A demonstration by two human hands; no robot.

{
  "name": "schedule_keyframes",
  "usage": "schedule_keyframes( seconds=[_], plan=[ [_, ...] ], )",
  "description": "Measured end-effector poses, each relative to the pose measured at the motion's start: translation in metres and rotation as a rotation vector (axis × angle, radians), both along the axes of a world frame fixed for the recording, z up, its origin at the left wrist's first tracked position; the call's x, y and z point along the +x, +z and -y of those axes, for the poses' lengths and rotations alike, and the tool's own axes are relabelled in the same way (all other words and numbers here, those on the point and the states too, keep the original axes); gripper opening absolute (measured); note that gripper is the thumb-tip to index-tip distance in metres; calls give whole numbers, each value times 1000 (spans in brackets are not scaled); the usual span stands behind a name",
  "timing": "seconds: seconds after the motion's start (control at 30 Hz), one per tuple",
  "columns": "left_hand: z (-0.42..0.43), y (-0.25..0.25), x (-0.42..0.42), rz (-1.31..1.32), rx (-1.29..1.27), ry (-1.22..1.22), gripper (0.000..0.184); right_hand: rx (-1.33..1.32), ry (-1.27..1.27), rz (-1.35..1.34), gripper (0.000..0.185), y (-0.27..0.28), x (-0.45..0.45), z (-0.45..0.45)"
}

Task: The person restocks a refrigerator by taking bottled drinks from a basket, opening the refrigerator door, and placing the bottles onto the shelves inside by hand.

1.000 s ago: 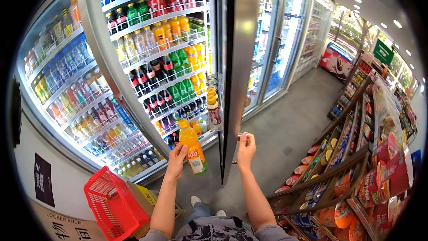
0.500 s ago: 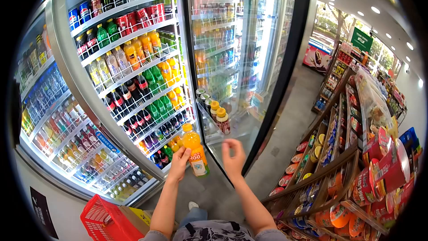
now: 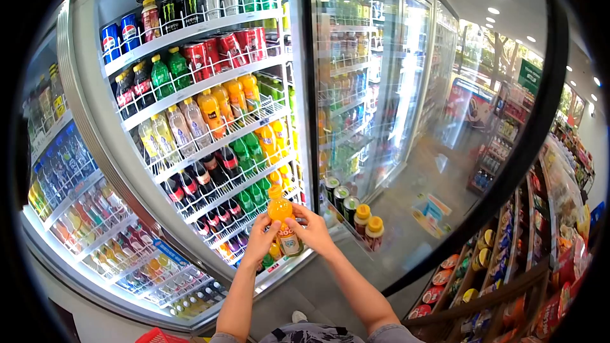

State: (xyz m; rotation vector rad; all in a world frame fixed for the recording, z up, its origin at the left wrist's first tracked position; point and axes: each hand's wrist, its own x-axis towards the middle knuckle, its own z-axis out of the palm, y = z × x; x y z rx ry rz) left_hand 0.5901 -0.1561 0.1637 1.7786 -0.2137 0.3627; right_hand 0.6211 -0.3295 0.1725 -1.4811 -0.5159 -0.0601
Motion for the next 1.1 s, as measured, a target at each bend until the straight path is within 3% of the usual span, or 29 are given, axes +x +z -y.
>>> schedule_keyframes(
  seconds=[0.13, 0.3, 0.73, 0.8, 0.97, 1.1],
  plan=[
    [-42, 7, 52, 50, 128, -34, 33, -89, -67, 87, 50, 7, 45, -34],
    [-65, 19, 97, 26, 41, -18, 31, -246, -4, 77, 51, 32, 95, -52],
    [-103, 62, 188, 208, 36, 110, 31, -220, -92, 119, 57, 76, 179, -107],
    [-110, 75, 202, 290, 199, 154, 32, -329, -138, 238, 57, 81, 197, -111],
    [-129, 122, 242, 451, 451, 179, 35, -272, -134, 286, 61, 118, 237, -123],
    [-138, 151, 265, 472, 409, 143, 33, -329, -137, 263, 61, 158, 250, -130]
  ],
)
